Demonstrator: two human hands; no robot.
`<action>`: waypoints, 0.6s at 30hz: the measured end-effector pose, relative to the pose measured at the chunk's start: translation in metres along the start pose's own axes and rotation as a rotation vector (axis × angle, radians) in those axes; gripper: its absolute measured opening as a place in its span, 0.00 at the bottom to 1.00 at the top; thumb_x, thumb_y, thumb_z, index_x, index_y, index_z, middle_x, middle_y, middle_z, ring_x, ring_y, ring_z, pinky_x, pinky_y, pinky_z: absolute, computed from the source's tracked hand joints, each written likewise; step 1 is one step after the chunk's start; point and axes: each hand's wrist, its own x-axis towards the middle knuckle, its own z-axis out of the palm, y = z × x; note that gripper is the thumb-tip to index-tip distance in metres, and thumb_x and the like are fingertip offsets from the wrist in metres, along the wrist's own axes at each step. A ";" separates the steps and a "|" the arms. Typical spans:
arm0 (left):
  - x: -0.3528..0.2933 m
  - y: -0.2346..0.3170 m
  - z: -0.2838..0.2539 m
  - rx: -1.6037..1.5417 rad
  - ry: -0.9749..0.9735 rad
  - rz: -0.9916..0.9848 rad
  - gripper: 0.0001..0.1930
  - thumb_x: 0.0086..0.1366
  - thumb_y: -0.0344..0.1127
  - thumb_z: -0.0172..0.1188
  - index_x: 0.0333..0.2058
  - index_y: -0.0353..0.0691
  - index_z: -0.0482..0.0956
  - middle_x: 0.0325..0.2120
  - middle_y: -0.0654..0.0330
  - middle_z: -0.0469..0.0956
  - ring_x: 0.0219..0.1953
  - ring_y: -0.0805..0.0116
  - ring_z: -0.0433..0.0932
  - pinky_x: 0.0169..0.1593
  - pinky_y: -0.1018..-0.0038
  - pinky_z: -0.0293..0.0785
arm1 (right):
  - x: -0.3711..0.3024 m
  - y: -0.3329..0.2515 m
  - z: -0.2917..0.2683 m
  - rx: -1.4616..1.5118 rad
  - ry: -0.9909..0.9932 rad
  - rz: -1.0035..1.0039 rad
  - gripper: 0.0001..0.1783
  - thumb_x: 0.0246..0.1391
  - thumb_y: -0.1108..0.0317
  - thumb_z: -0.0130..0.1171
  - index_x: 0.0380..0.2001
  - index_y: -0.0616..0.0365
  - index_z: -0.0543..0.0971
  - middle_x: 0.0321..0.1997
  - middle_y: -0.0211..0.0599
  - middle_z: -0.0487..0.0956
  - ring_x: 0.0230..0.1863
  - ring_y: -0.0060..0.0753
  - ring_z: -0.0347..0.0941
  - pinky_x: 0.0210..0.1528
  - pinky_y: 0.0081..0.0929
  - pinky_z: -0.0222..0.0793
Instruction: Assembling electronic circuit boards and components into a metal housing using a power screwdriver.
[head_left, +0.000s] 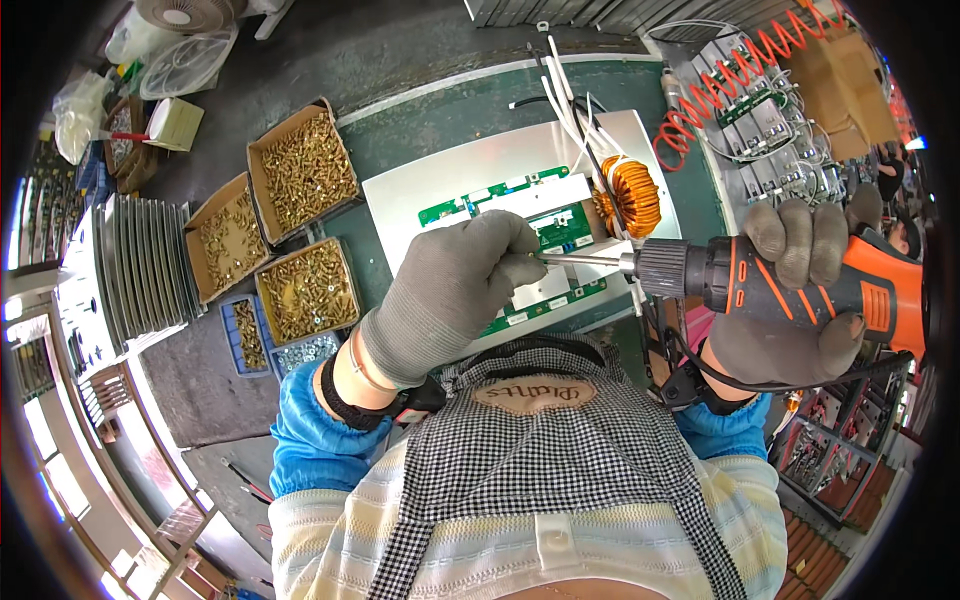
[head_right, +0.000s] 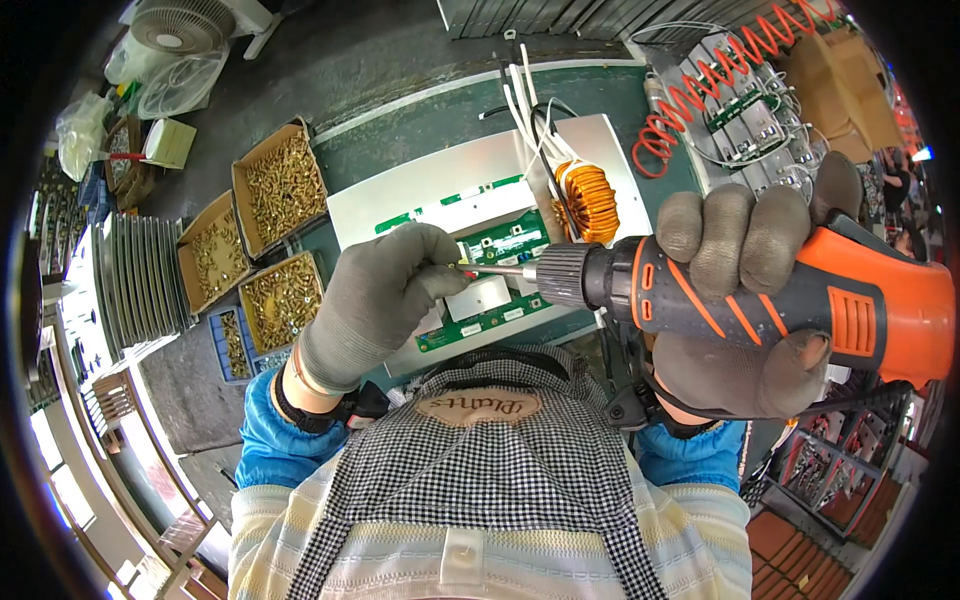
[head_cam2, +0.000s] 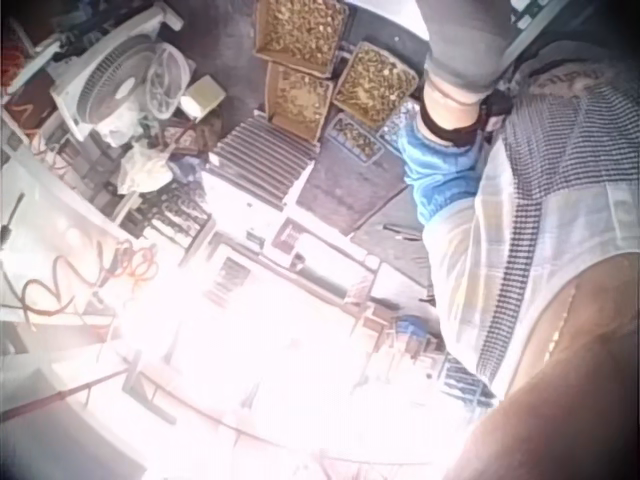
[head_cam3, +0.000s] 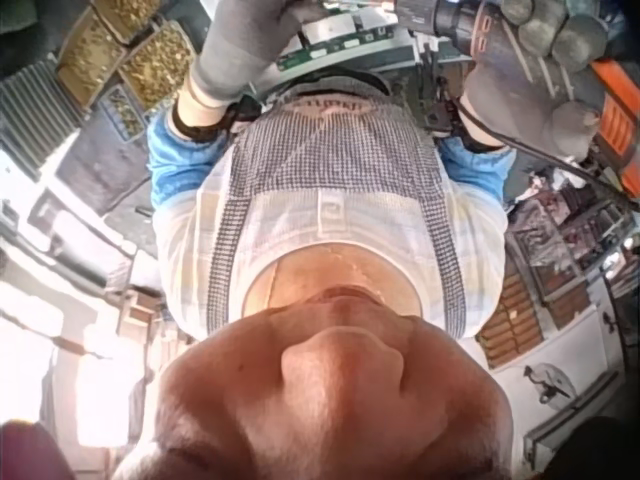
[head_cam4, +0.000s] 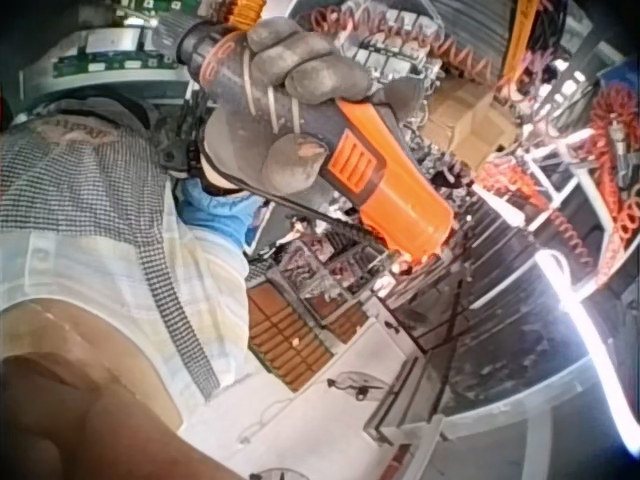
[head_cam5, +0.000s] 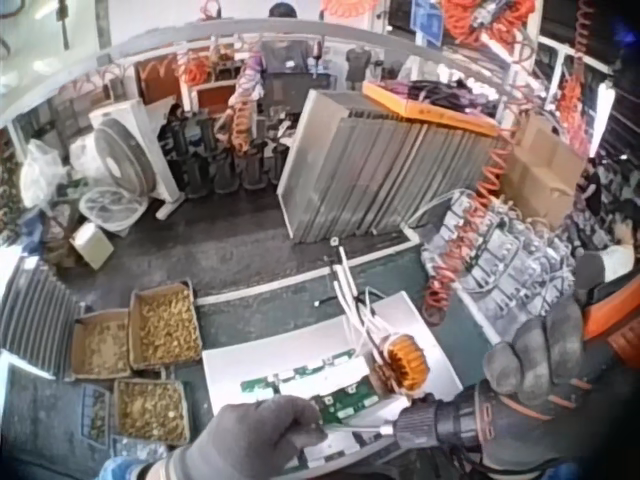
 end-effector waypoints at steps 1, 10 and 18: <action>0.000 0.001 0.000 0.009 0.001 0.002 0.08 0.58 0.30 0.68 0.34 0.35 0.80 0.23 0.57 0.80 0.23 0.73 0.78 0.28 0.76 0.74 | -0.002 -0.001 0.001 -0.003 0.021 0.005 0.23 0.55 0.55 0.67 0.50 0.51 0.73 0.34 0.26 0.69 0.36 0.26 0.68 0.50 0.35 0.64; 0.001 0.003 0.007 0.009 0.036 0.031 0.08 0.59 0.28 0.68 0.36 0.34 0.80 0.20 0.58 0.80 0.21 0.76 0.78 0.26 0.79 0.74 | -0.009 0.003 0.003 0.023 0.076 -0.076 0.34 0.56 0.59 0.65 0.62 0.57 0.65 0.35 0.27 0.67 0.38 0.28 0.66 0.52 0.37 0.62; 0.002 -0.002 0.017 0.071 0.129 0.014 0.11 0.58 0.28 0.69 0.37 0.33 0.79 0.21 0.59 0.81 0.21 0.77 0.78 0.26 0.80 0.74 | -0.015 0.009 0.005 0.016 0.243 -0.067 0.31 0.59 0.60 0.60 0.60 0.64 0.64 0.39 0.35 0.69 0.43 0.34 0.66 0.59 0.42 0.61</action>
